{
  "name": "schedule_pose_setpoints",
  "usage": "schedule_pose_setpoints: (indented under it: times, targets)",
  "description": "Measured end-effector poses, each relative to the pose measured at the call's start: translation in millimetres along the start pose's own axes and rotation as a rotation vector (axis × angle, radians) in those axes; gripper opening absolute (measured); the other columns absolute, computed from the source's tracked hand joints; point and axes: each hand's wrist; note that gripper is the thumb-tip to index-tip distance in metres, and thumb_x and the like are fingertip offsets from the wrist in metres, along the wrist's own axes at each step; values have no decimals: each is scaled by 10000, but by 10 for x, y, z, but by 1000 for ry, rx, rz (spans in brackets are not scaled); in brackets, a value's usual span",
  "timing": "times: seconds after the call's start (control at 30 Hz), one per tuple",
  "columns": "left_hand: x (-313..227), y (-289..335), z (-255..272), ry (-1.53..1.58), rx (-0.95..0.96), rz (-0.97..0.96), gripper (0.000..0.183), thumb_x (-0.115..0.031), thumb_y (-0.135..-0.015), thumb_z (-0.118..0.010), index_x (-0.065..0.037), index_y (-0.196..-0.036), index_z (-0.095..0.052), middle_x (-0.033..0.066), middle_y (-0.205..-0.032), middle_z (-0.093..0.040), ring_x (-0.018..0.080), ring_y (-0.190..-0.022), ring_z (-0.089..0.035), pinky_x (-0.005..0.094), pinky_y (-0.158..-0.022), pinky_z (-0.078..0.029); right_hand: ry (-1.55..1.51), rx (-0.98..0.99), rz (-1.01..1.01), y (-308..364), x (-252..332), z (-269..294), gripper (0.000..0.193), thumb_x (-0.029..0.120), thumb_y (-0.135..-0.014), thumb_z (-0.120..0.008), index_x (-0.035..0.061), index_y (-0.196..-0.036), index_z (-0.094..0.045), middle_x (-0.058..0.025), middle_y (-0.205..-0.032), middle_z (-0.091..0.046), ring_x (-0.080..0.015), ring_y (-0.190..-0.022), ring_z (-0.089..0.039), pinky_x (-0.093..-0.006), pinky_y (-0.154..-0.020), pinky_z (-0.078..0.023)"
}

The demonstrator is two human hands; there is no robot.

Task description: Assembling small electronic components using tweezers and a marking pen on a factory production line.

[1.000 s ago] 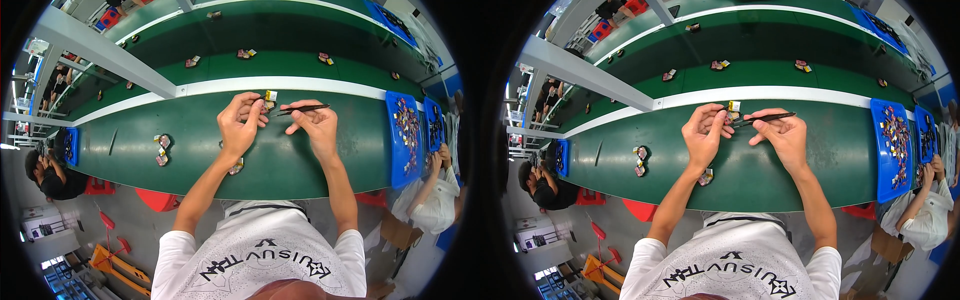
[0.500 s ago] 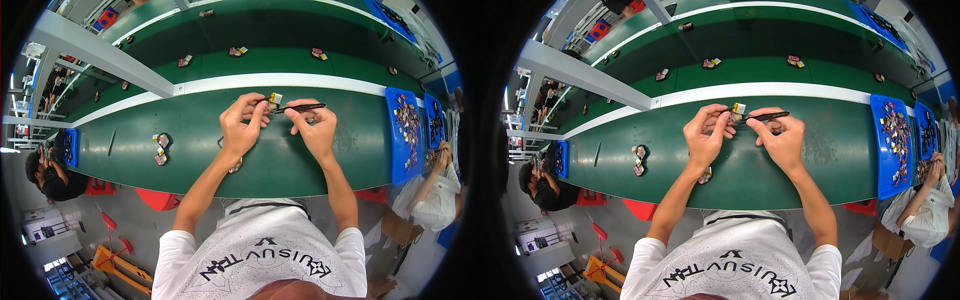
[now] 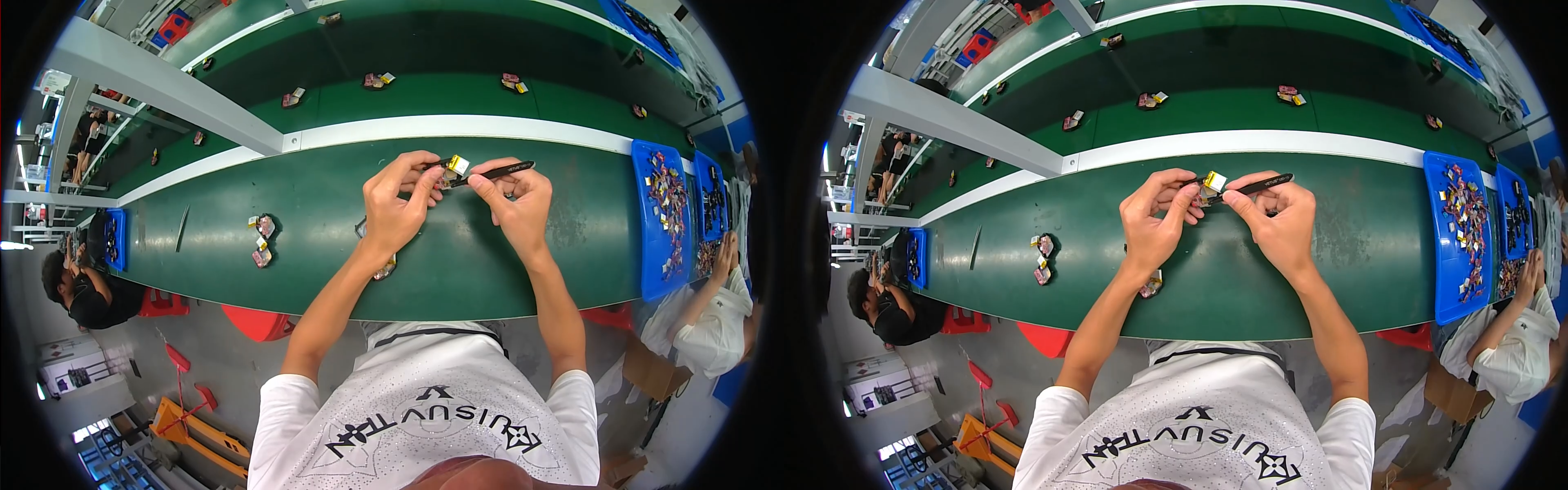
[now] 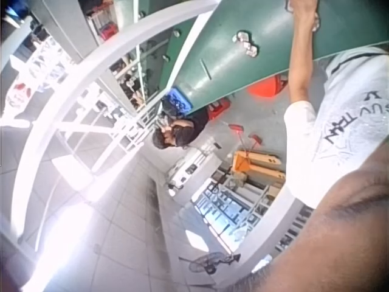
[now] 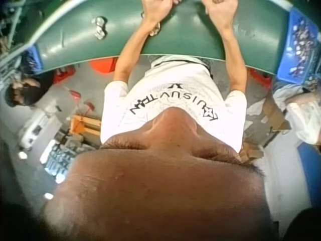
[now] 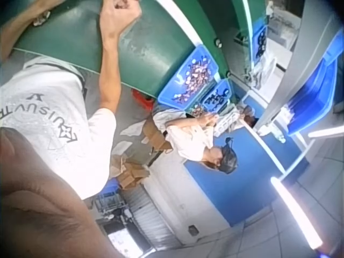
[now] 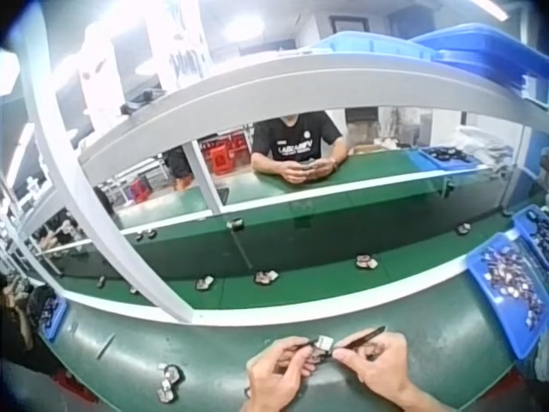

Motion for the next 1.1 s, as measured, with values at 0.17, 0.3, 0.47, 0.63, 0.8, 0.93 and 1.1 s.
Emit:
schedule_pose_setpoints:
  times: [0.17, 0.3, 0.47, 0.63, 0.8, 0.93, 1.1]
  targets:
    - [32, -16, 39, 33, 57, 14, 167, -2, -964, -659, 91, -1102, -644, 143, -883, -730, 164, -672, -711, 250, -550, -579, -53, 7, -42, -15, 34, 5, 102, 15, -879, -769, -37, -959, -733, 64, -588, -546, 26, -490, -404, -185, -448, -267]
    - [47, -32, 62, 265, 131, 214, 218, -50, -993, -631, 111, -1139, -620, 177, -940, -714, 201, -660, -711, 264, -510, -576, -144, 10, -108, -18, 58, 17, 103, 2, -876, -767, -39, -963, -731, 58, -624, -573, 26, -509, -381, -183, -469, -250]
    - [70, -61, 88, 398, 188, 303, 264, -90, -1004, -625, 117, -1169, -608, 197, -991, -700, 237, -672, -722, 278, -489, -583, -47, 13, 4, -5, -19, 33, 99, 0, -869, -772, -35, -956, -741, 24, -679, -655, 20, -513, -398, -188, -475, -278]
    - [76, -65, 100, 436, 205, 314, 275, -79, -989, -644, 108, -1186, -606, 183, -982, -700, 255, -721, -742, 272, -495, -587, 68, -9, 181, 20, -66, 14, 93, 0, -857, -788, -43, -921, -736, -62, -830, -732, -25, -570, -548, -176, -501, -381]
    - [48, -67, 105, 432, 188, 302, 261, -55, -975, -653, 100, -1180, -608, 173, -960, -698, 255, -736, -747, 271, -503, -590, 95, -66, 319, 30, -103, -46, 60, 7, -828, -810, -6, -874, -772, -27, -821, -750, -5, -490, -421, -192, -468, -314]
    - [30, -66, 111, 408, 174, 280, 255, -40, -969, -654, 98, -1180, -610, 174, -952, -698, 255, -743, -749, 269, -513, -593, 103, -61, 322, 31, -108, -48, 61, 5, -827, -810, -10, -870, -770, -26, -823, -750, -6, -490, -423, -193, -465, -313]
    - [20, -71, 110, 409, 147, 278, 251, -35, -967, -655, 95, -1178, -615, 173, -952, -700, 256, -755, -751, 269, -523, -596, 115, -75, 321, 39, -116, -56, 55, -3, -823, -810, -11, -861, -770, -33, -829, -755, -11, -484, -423, -199, -460, -306]
Point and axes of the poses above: each hand's wrist, its own y-axis away from the middle knuckle, its own z-axis out of the back of the hand, x = y × z
